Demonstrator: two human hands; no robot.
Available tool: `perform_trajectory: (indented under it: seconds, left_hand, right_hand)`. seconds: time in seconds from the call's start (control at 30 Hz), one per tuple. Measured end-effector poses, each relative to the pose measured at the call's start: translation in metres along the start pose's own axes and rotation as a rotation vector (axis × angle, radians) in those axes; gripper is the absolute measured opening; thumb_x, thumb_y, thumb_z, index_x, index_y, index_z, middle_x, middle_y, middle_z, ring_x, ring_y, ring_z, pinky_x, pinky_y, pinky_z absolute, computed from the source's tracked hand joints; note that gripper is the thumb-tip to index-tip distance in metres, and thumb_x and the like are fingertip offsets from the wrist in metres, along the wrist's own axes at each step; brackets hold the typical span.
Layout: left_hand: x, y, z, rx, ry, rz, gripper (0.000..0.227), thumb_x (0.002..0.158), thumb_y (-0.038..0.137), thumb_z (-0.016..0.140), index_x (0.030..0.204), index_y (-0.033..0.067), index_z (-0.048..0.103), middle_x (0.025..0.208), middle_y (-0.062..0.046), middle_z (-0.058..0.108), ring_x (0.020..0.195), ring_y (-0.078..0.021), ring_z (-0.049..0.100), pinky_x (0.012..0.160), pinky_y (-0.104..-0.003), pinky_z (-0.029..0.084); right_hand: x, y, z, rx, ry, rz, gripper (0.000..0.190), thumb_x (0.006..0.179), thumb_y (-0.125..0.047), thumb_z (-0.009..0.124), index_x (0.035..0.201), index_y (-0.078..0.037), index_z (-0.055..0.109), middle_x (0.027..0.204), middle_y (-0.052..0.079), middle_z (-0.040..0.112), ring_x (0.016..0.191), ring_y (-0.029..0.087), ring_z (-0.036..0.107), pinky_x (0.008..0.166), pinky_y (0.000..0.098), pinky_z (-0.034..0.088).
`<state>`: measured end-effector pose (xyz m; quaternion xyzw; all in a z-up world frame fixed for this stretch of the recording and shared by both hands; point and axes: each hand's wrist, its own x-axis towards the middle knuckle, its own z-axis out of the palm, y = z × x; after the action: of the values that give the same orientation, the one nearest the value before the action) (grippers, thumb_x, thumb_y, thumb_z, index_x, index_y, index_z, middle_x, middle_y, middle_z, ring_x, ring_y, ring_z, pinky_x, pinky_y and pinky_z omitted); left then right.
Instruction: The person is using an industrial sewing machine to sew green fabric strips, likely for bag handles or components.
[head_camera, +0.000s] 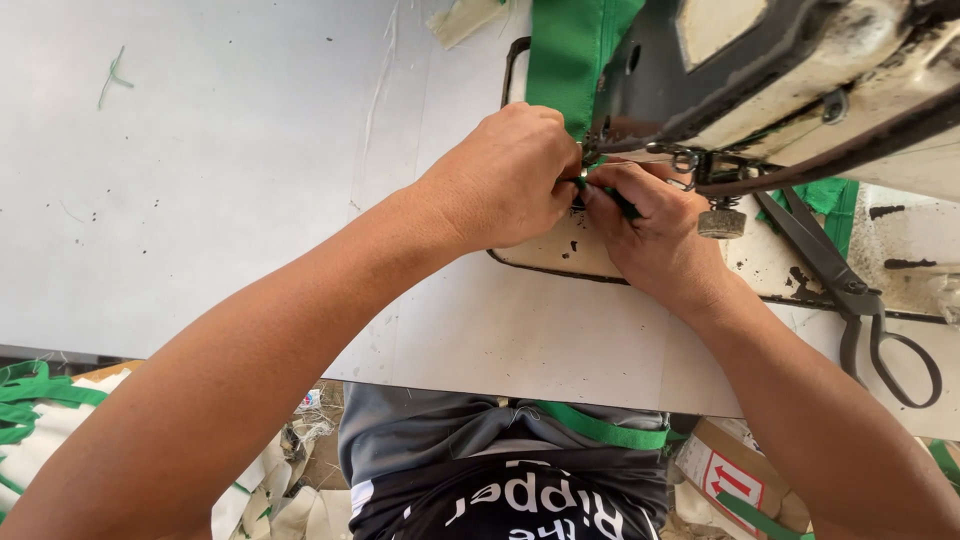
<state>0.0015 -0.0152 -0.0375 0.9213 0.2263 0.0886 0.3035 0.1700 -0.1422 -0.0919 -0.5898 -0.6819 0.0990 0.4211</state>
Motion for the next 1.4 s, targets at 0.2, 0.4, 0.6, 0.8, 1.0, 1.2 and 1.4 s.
perform_trajectory:
  seconds: [0.2, 0.4, 0.6, 0.8, 1.0, 1.2, 1.4]
  left_hand:
    - [-0.008, 0.006, 0.008, 0.393, 0.055, 0.145, 0.018, 0.089, 0.019, 0.068, 0.077, 0.0080, 0.074, 0.079, -0.003, 0.059, 0.079, -0.0215, 0.057, 0.071, -0.037, 0.054]
    - [-0.010, 0.006, 0.020, 0.496, 0.123, 0.134, 0.020, 0.088, 0.029, 0.068, 0.084, 0.0097, 0.069, 0.084, 0.000, 0.053, 0.084, -0.0188, 0.053, 0.071, -0.035, 0.048]
    - [-0.013, 0.007, 0.020, 0.447, 0.162, 0.169, 0.015, 0.088, 0.023, 0.069, 0.083, 0.0095, 0.070, 0.084, -0.001, 0.053, 0.083, -0.0189, 0.052, 0.070, -0.034, 0.045]
    - [-0.021, 0.014, 0.018, 0.637, 0.208, 0.283, 0.007, 0.088, 0.009, 0.064, 0.083, 0.0100, 0.068, 0.083, -0.002, 0.051, 0.079, -0.0193, 0.049, 0.069, -0.033, 0.041]
    - [-0.024, 0.021, 0.026, 0.730, 0.222, 0.242, 0.005, 0.089, 0.008, 0.067, 0.086, 0.0103, 0.064, 0.087, -0.002, 0.047, 0.085, -0.0201, 0.045, 0.074, -0.033, 0.038]
    - [-0.023, 0.022, 0.025, 0.728, 0.166, 0.201, 0.006, 0.091, 0.005, 0.066, 0.093, 0.0081, 0.060, 0.086, -0.002, 0.044, 0.086, -0.0205, 0.045, 0.075, -0.034, 0.038]
    - [-0.008, 0.005, 0.006, 0.554, -0.056, 0.210, 0.016, 0.084, -0.005, 0.060, 0.095, 0.0062, 0.062, 0.086, -0.001, 0.046, 0.078, -0.0209, 0.045, 0.069, -0.033, 0.041]
  right_hand:
    - [-0.001, -0.001, 0.000, 0.154, 0.018, 0.010, 0.013, 0.108, 0.001, 0.059, 0.110, 0.007, 0.070, 0.092, 0.028, 0.069, 0.094, 0.051, 0.070, 0.072, 0.0519, 0.056]
    - [-0.036, 0.046, 0.020, 0.241, 0.001, 0.165, 0.014, 0.107, -0.005, 0.064, 0.117, 0.005, 0.068, 0.101, 0.025, 0.072, 0.109, 0.026, 0.067, 0.086, 0.0497, 0.055]
    - [-0.035, 0.052, 0.038, 0.191, 0.064, 0.045, 0.016, 0.106, -0.008, 0.066, 0.119, 0.001, 0.067, 0.098, 0.022, 0.072, 0.097, 0.037, 0.074, 0.081, 0.0476, 0.057]
    - [-0.021, 0.021, 0.022, 0.092, 0.045, 0.039, 0.017, 0.107, -0.009, 0.066, 0.121, 0.001, 0.067, 0.099, 0.020, 0.072, 0.093, 0.036, 0.074, 0.079, 0.0474, 0.058]
    - [-0.016, -0.002, 0.005, -0.087, -0.080, 0.065, 0.026, 0.105, -0.020, 0.072, 0.126, -0.004, 0.068, 0.101, 0.013, 0.072, 0.088, 0.033, 0.074, 0.076, 0.0444, 0.059]
    - [0.000, -0.018, -0.012, -0.318, -0.007, -0.118, 0.013, 0.105, -0.017, 0.073, 0.118, -0.015, 0.077, 0.093, 0.002, 0.073, 0.081, 0.022, 0.071, 0.076, 0.0343, 0.057]
    - [0.003, 0.003, 0.000, -0.030, -0.054, -0.089, 0.016, 0.102, -0.004, 0.073, 0.118, -0.004, 0.070, 0.082, 0.014, 0.069, 0.080, 0.038, 0.071, 0.066, 0.0435, 0.055]
